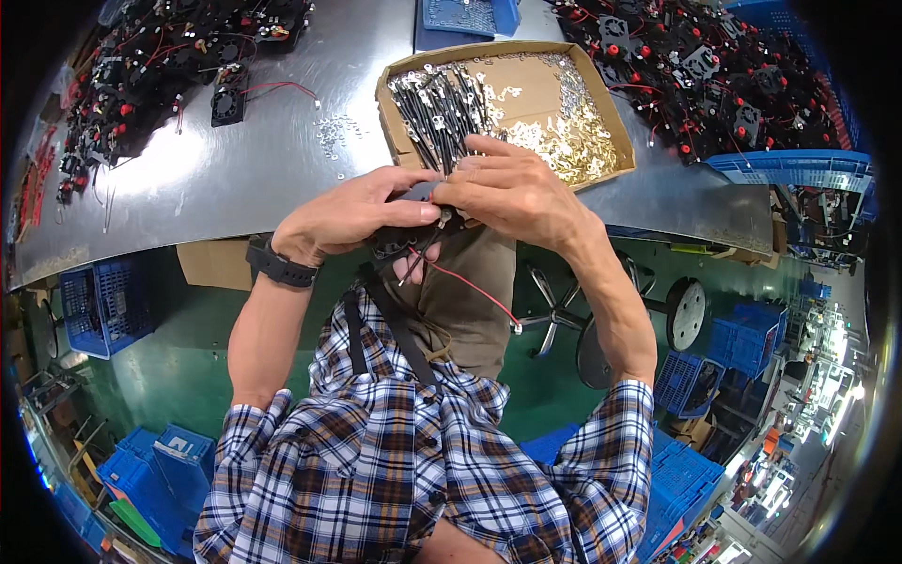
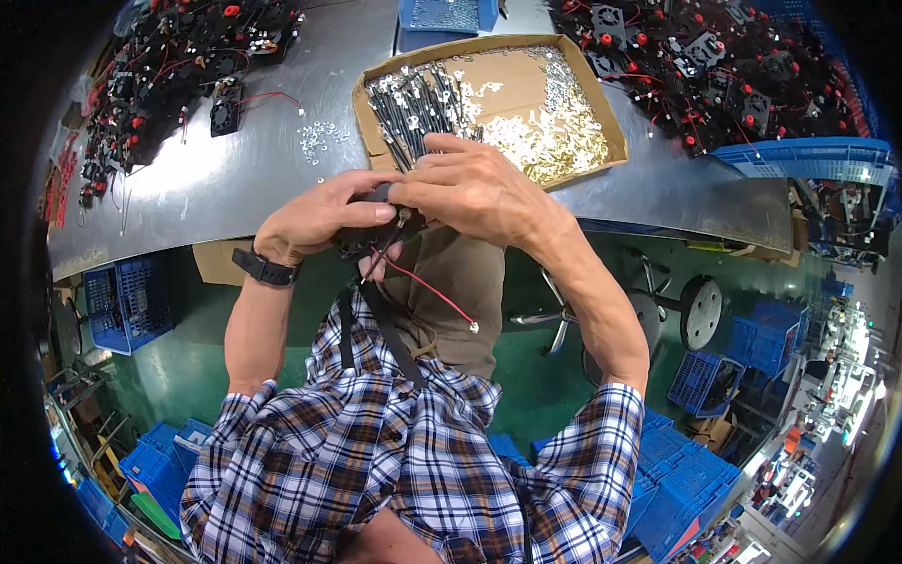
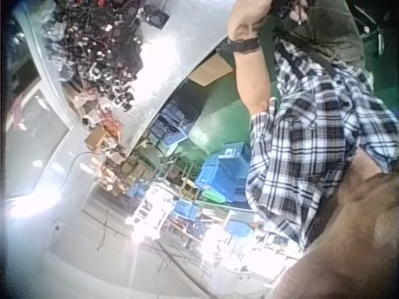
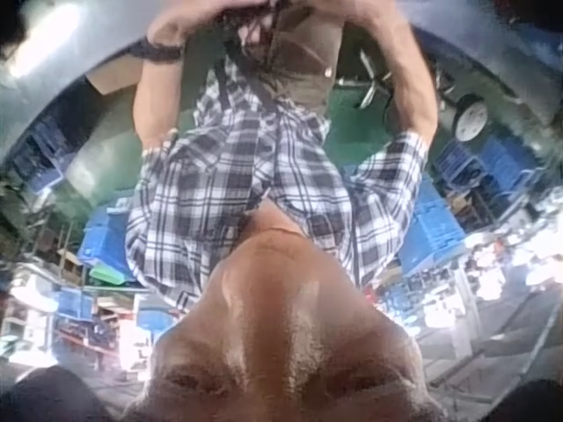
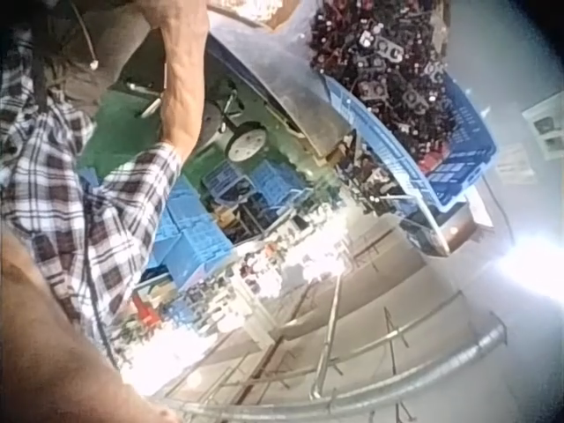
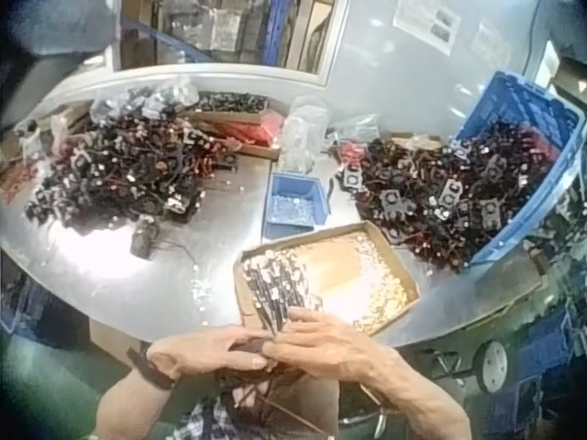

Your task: Assembling small electronic components with wires and pins at a workstation.

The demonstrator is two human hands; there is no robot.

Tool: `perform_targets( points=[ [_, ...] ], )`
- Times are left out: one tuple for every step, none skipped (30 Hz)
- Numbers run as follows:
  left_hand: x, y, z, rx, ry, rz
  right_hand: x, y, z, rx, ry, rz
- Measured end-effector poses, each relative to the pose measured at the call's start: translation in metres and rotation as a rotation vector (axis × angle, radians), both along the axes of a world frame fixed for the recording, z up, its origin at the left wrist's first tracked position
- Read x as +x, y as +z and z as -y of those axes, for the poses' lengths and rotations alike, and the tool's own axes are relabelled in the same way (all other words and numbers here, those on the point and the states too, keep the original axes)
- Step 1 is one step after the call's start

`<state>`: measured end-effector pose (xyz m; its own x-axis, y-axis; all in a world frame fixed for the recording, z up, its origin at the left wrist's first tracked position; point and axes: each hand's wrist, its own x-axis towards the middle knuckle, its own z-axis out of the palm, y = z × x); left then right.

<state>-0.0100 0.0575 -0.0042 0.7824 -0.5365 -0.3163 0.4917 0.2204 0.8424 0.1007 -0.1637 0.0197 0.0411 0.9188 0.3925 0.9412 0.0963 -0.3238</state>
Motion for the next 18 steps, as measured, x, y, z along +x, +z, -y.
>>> perform_targets(
  points=[
    [-0.003,-0.004,0.002,0.042,0.079,0.016,0.0,-0.002,0.001,-0.037,-0.012,-0.095],
    [-0.006,-0.007,0.003,0.086,0.158,0.032,0.001,-0.005,0.0,-0.046,-0.021,-0.137],
    [-0.01,-0.006,0.001,0.088,0.161,0.029,0.0,-0.008,-0.001,-0.045,-0.018,-0.14],
    [-0.013,0.004,-0.001,0.062,0.142,0.024,-0.002,-0.009,-0.003,0.023,-0.075,-0.174],
    [-0.016,0.011,-0.002,0.037,0.123,0.019,-0.003,-0.01,-0.005,0.091,-0.132,-0.208],
    [-0.019,0.01,-0.004,0.042,0.128,0.015,0.0,-0.01,-0.008,0.086,-0.18,-0.214],
    [-0.024,0.007,-0.009,0.065,0.125,0.025,-0.002,-0.009,-0.013,0.09,-0.174,-0.22],
    [-0.03,0.004,-0.013,0.088,0.122,0.034,-0.003,-0.008,-0.018,0.091,-0.21,-0.188],
    [-0.036,0.002,-0.016,0.094,0.126,0.028,-0.005,-0.008,-0.023,0.092,-0.246,-0.157],
    [-0.043,0.0,-0.018,0.147,0.139,0.049,-0.006,-0.009,-0.03,0.109,-0.196,-0.1],
    [-0.049,-0.003,-0.02,0.199,0.151,0.069,-0.009,-0.01,-0.038,0.113,-0.19,-0.107],
    [-0.056,-0.008,-0.024,0.222,0.154,0.057,-0.012,-0.011,-0.047,0.018,-0.169,-0.038],
    [-0.062,-0.005,-0.027,0.222,0.157,0.055,-0.016,-0.009,-0.055,-0.08,-0.149,0.036],
    [-0.067,-0.005,-0.03,0.244,0.156,0.032,-0.019,-0.013,-0.068,-0.091,-0.12,0.083],
    [-0.071,-0.005,-0.032,0.266,0.154,0.01,-0.023,-0.016,-0.077,-0.091,-0.115,0.079],
    [-0.075,-0.006,-0.035,0.273,0.161,0.039,-0.027,-0.017,-0.086,-0.175,-0.119,0.16],
    [-0.077,-0.005,-0.037,0.273,0.168,0.037,-0.029,-0.018,-0.094,-0.258,-0.123,0.243],
    [-0.078,-0.002,-0.039,0.27,0.186,0.019,-0.03,-0.023,-0.099,-0.258,-0.132,0.266]
  ],
)
